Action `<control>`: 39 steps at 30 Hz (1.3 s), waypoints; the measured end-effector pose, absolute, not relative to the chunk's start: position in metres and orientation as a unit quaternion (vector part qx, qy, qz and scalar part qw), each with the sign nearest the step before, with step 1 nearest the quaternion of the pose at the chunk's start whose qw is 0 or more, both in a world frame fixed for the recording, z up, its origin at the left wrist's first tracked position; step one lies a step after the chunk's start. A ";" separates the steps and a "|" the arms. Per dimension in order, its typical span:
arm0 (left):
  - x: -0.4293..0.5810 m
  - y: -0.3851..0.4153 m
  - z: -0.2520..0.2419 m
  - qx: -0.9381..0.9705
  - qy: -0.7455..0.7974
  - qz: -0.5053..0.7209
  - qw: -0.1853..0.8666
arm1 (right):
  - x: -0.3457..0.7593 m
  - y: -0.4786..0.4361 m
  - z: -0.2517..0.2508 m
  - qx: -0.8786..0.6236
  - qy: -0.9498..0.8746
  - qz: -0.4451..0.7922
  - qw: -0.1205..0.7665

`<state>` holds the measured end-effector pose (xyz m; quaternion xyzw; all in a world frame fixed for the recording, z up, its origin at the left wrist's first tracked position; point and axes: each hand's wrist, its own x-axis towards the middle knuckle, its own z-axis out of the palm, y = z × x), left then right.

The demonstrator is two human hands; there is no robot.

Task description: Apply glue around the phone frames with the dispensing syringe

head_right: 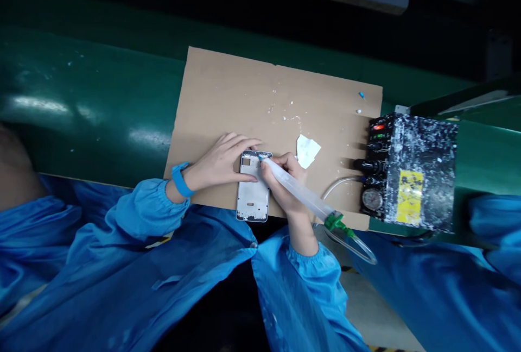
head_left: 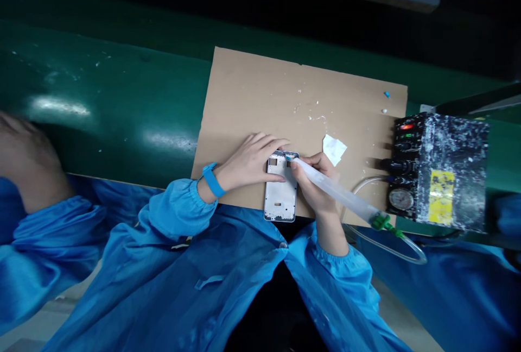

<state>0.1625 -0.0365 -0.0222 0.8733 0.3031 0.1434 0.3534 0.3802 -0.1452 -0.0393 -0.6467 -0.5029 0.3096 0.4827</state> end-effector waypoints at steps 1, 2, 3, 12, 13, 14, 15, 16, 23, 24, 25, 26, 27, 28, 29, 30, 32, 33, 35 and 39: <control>0.162 -0.037 -0.023 0.874 0.302 0.145 0.353 | 0.380 -0.145 -0.040 -0.647 -0.502 0.311 0.482; 0.162 -0.037 -0.023 0.874 0.302 0.146 0.352 | 0.380 -0.146 -0.040 -0.649 -0.501 0.312 0.481; 0.162 -0.037 -0.023 0.874 0.303 0.146 0.351 | 0.380 -0.146 -0.040 -0.650 -0.499 0.313 0.480; 0.164 -0.037 -0.021 0.872 0.308 0.135 0.356 | 0.381 -0.143 -0.036 -0.655 -0.512 0.296 0.471; 0.164 -0.036 -0.021 0.872 0.308 0.134 0.356 | 0.381 -0.143 -0.035 -0.654 -0.514 0.294 0.471; 0.164 -0.036 -0.020 0.872 0.309 0.133 0.357 | 0.381 -0.143 -0.035 -0.654 -0.515 0.292 0.471; 0.164 -0.036 -0.020 0.871 0.309 0.132 0.357 | 0.381 -0.143 -0.034 -0.654 -0.515 0.291 0.471; 0.164 -0.036 -0.019 0.871 0.310 0.130 0.358 | 0.381 -0.143 -0.034 -0.653 -0.516 0.290 0.472; 0.164 -0.036 -0.018 0.874 0.314 0.120 0.352 | 0.380 -0.143 -0.034 -0.650 -0.514 0.295 0.476; 0.164 -0.036 -0.018 0.873 0.315 0.120 0.352 | 0.380 -0.143 -0.035 -0.649 -0.513 0.297 0.477; 0.164 -0.037 -0.018 0.874 0.315 0.119 0.351 | 0.381 -0.143 -0.035 -0.648 -0.512 0.300 0.478; 0.165 -0.036 -0.018 0.874 0.315 0.119 0.351 | 0.381 -0.143 -0.035 -0.647 -0.512 0.301 0.478; 0.165 -0.036 -0.018 0.874 0.315 0.119 0.351 | 0.381 -0.143 -0.035 -0.648 -0.512 0.302 0.477; 0.165 -0.036 -0.018 0.873 0.315 0.121 0.352 | 0.381 -0.143 -0.036 -0.649 -0.511 0.303 0.475; 0.165 -0.036 -0.018 0.873 0.314 0.122 0.353 | 0.381 -0.143 -0.036 -0.651 -0.510 0.303 0.473; 0.165 -0.036 -0.018 0.872 0.313 0.122 0.355 | 0.382 -0.144 -0.036 -0.653 -0.510 0.303 0.471; 0.164 -0.036 -0.017 0.872 0.312 0.123 0.358 | 0.382 -0.144 -0.035 -0.656 -0.510 0.302 0.467; 0.164 -0.036 -0.018 0.871 0.312 0.122 0.359 | 0.382 -0.144 -0.035 -0.657 -0.511 0.302 0.465; 0.164 -0.036 -0.018 0.871 0.312 0.122 0.359 | 0.382 -0.144 -0.035 -0.660 -0.512 0.302 0.460; 0.164 -0.036 -0.020 0.871 0.313 0.124 0.358 | 0.382 -0.144 -0.035 -0.672 -0.506 0.299 0.450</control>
